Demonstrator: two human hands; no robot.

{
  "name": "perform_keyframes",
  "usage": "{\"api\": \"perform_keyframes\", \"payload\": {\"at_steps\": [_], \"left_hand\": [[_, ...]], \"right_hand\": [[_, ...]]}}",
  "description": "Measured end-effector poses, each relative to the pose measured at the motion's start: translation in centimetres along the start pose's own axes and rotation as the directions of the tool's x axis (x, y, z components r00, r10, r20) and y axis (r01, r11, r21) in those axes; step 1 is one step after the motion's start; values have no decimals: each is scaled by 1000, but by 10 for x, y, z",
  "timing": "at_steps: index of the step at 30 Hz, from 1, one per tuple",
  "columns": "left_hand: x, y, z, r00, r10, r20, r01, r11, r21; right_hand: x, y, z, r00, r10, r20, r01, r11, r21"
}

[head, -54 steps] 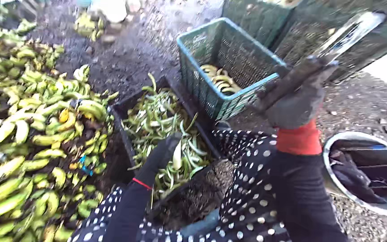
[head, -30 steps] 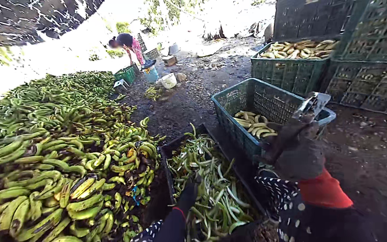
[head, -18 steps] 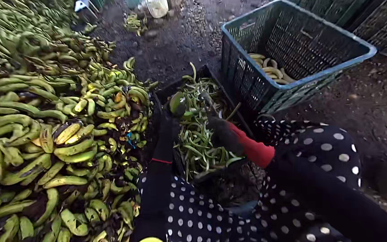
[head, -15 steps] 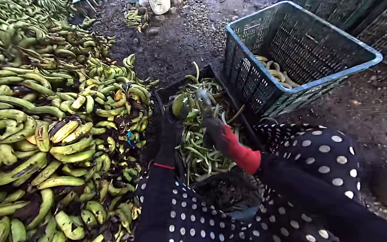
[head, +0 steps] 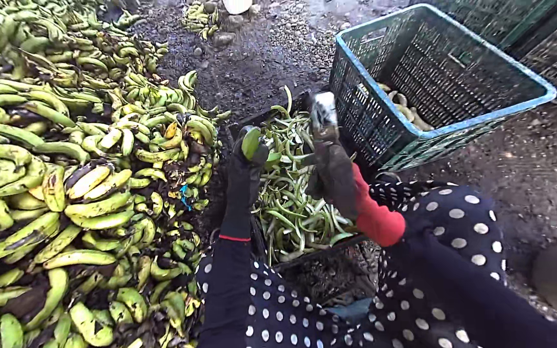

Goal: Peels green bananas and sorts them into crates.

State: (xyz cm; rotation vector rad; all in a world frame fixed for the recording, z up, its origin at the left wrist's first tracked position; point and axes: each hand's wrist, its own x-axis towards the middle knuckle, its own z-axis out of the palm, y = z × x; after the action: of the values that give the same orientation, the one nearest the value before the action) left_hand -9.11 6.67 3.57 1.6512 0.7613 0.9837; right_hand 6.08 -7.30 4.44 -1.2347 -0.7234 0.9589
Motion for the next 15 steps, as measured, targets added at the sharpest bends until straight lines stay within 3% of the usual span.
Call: {"api": "perform_keyframes", "payload": {"at_steps": [1,2,3,5,6,7,8,11,13,15], "left_hand": [[1,-2,3,999,35,6,-35,999,-4],[0,-5,6,998,65,14,-65,998,-15],[-3,-7,8,997,77,21,-76,997,-16],[-14,-6,14,999,30,12,-30,999,-13],[-14,-6,13,1000,-4,1,4,1000,-7],[-9,-6,10,1000,-11,-11,11,1000,-17],[-4,-5,10,1000,0,-23,-1,998,-65],[1,-3,12,999,25,-47,-40,941,-335],[4,-4,13,999,-14,-37,-3,909,-416],[7,-1,16,997,-50,-64,15,886,-464]], "right_hand": [[-3,0,3,999,-45,-13,45,999,15],[-6,9,6,1000,-2,-13,1,999,-36],[-10,28,3,990,137,20,-132,979,-156],[-26,79,-10,841,530,109,-467,813,-348],[-31,95,-10,768,631,110,-573,754,-322],[-30,97,-7,742,662,108,-614,735,-287],[-25,91,-8,766,633,108,-588,759,-278],[-7,65,-19,924,374,82,-296,833,-468],[6,39,-31,964,240,111,-143,826,-546],[21,20,-37,967,135,214,47,737,-674]]}}
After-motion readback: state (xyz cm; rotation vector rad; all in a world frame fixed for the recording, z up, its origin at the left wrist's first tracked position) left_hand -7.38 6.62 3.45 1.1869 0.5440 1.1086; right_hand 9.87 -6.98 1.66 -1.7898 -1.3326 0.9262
